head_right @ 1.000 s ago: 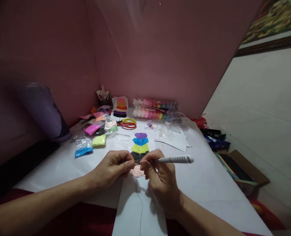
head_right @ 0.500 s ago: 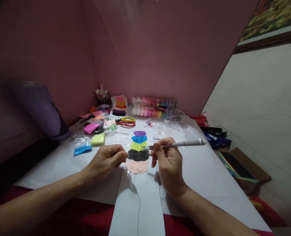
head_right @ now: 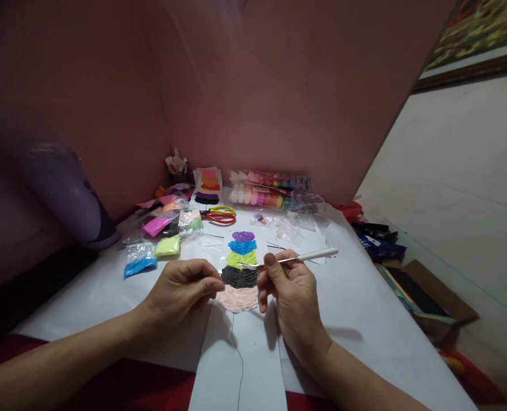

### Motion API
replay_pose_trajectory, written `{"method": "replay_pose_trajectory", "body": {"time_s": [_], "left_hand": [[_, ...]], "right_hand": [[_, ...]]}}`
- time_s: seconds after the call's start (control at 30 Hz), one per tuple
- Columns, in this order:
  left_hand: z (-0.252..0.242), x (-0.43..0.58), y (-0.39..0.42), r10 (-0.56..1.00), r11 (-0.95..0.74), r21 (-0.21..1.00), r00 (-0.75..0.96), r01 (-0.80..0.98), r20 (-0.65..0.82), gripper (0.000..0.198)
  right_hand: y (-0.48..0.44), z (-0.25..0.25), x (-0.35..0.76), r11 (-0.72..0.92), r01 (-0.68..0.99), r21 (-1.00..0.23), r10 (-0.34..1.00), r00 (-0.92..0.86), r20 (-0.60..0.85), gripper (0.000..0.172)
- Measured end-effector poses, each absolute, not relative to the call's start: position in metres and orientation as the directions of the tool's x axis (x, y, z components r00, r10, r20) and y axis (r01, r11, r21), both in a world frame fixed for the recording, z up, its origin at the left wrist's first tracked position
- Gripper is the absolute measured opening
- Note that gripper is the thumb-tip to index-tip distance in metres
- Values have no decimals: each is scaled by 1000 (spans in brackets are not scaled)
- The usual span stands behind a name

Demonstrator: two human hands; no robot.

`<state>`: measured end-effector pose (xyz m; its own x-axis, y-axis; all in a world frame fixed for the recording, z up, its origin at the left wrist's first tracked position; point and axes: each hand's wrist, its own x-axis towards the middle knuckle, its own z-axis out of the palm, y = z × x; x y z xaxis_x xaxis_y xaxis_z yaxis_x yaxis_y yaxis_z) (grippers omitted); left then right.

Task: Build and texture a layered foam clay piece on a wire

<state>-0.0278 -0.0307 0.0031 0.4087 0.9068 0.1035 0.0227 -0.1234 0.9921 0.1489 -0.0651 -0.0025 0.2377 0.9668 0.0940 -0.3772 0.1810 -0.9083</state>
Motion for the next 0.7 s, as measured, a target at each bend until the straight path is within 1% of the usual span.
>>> {"method": "replay_pose_trajectory", "body": {"time_s": [0.1, 0.27, 0.33, 0.4, 0.47, 0.53, 0.6, 0.63, 0.7], "left_hand": [[4, -28, -31, 901, -109, 994, 425, 17, 91, 24], [-1, -30, -28, 890, -173, 984, 421, -49, 177, 10], [-1, -29, -28, 894, -160, 985, 413, -72, 175, 8], [1, -28, -29, 904, -99, 993, 411, -62, 116, 7], [4, -27, -31, 910, -14, 1000, 413, -2, 13, 10], [6, -26, -32, 921, 18, 998, 387, 54, -37, 15], [7, -27, -33, 926, -15, 995, 376, 103, -25, 23], [7, -28, -33, 925, -57, 991, 380, 123, 6, 25], [5, -30, -31, 907, -188, 970, 407, 156, 111, 22]], "right_hand": [[-66, -1, 146, 117, -429, -896, 979, 202, 31, 41], [-67, -3, 145, 41, -469, -882, 986, 162, -40, 45], [-67, -3, 145, 12, -475, -880, 986, 152, -69, 45], [-67, -1, 144, -8, -475, -880, 985, 148, -88, 46], [-68, 0, 143, -22, -466, -884, 984, 145, -100, 46], [-68, 1, 142, -28, -457, -889, 984, 143, -104, 47], [-69, 2, 142, -26, -450, -893, 984, 145, -101, 47], [-69, 2, 141, -20, -446, -895, 984, 149, -97, 47], [-68, 1, 141, -3, -431, -902, 982, 169, -83, 48]]}}
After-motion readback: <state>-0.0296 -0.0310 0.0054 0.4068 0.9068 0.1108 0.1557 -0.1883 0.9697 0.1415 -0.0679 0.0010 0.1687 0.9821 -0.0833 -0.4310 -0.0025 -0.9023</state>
